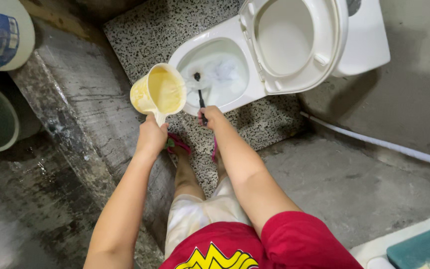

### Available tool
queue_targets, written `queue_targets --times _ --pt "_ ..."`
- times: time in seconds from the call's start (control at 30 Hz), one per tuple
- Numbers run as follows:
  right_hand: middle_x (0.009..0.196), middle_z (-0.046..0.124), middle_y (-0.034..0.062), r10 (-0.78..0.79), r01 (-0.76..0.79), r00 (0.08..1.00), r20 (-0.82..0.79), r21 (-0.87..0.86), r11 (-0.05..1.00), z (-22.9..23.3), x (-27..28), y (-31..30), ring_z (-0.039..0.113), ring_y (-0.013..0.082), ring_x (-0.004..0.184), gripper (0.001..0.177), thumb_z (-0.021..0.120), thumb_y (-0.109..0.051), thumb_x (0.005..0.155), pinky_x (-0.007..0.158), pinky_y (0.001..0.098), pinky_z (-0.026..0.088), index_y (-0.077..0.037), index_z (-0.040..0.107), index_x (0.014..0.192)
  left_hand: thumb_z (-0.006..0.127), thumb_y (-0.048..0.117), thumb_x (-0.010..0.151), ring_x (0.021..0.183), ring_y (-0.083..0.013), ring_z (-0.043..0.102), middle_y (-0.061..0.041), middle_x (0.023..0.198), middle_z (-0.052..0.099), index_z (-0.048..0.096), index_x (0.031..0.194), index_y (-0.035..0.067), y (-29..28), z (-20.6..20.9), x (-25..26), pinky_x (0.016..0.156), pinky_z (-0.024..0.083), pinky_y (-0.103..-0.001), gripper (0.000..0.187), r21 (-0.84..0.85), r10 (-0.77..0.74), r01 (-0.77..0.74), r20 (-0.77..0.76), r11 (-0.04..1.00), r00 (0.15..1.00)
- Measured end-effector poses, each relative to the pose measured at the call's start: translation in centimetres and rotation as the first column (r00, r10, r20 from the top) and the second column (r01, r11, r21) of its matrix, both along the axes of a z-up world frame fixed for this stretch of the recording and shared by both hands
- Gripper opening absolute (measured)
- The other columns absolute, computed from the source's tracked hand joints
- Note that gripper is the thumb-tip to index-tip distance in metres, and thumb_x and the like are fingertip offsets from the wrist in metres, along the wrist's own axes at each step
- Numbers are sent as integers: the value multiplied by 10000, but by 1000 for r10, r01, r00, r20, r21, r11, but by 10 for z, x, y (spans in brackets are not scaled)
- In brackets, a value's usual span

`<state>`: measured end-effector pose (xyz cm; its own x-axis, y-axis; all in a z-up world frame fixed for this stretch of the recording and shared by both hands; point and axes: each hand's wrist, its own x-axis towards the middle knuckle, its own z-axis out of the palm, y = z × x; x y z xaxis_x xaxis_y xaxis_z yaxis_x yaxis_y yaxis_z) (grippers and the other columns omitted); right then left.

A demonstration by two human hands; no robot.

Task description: The person scrubs the interior of the toilet bowl using a brush and pours water into the bowl and over the exterior using a plastic pitcher.

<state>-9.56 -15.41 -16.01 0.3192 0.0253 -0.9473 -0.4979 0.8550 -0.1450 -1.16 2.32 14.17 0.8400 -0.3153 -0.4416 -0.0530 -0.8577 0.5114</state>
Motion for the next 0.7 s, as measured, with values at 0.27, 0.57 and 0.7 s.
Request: queue_targets --times 0.27,0.57,0.7 --pt "599 511 98 77 -136 975 -208 -289 948 -27 -23 -3 450 218 426 180 468 -154 964 367 360 338 -41 559 859 692 166 911 1014 -555 633 -380 1029 669 553 1188 -78 -25 -41 -2 906 511 -575 393 62 31 -27 -62 998 998" --pt "583 525 92 162 -237 948 -274 -269 934 -54 -50 -23 461 210 423 168 521 -137 936 368 365 329 -54 601 814 685 199 935 978 -559 640 -382 990 671 526 1147 -61 -23 -68 -3 864 519 -592 371 103 34 -25 -89 994 995" --pt "576 532 89 196 -275 939 -284 -276 921 -51 -55 -21 466 207 422 165 544 -129 923 368 368 325 -59 619 794 686 187 934 959 -560 645 -380 981 671 513 1140 -67 -22 -77 -1 853 521 -596 371 96 13 -6 -76 995 997"
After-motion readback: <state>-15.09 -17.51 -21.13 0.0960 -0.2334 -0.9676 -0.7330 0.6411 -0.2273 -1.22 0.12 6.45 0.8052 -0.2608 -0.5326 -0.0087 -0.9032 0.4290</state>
